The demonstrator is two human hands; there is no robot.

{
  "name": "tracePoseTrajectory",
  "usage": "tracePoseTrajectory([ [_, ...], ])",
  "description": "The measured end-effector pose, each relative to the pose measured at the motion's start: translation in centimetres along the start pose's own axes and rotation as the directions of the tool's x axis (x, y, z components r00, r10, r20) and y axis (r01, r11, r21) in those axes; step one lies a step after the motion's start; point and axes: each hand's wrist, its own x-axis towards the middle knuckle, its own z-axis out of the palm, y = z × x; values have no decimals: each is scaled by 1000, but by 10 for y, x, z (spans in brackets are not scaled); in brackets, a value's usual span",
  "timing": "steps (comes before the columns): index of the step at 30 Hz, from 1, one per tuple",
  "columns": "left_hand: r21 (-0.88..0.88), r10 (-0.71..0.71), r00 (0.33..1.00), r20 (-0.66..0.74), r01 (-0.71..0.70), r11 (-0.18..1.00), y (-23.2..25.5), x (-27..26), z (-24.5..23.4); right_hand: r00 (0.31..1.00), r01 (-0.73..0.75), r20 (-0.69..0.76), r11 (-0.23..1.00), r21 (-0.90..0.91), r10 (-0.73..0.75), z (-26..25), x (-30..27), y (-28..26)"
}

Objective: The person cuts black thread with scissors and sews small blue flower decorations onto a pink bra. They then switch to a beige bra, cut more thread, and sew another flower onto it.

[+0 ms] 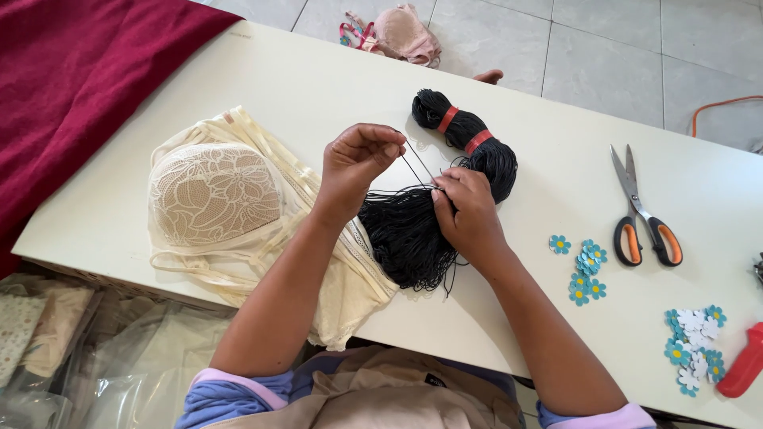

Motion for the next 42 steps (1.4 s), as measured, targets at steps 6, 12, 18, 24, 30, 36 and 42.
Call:
tracePoseTrajectory([
  [6,-22,-8,1000,10,8,1000,3,-2,11,1000,-24,20,998,65,23,-3,4,-5],
  [12,62,-69,991,111,63,996,16,-11,29,989,-125,-57,969,212,140,-2,6,-11],
  [18,460,-257,957,138,168,872,-20,-9,-1,930,-282,-94,853,439,356,-12,4,-5],
  [24,722,-464,844,269,142,677,-1,-14,22,823,-415,-34,641,645,567,-22,9,-5],
  [30,827,-508,812,288,56,559,-13,-13,10,818,-366,-101,648,668,566,-30,8,8],
  [36,915,-551,796,251,-9,404,-5,-10,8,907,-289,-269,944,162,324,-37,4,24],
  [42,742,-313,887,339,-47,669,-2,-9,9,932,-259,-200,941,216,302,-51,25,-6],
])
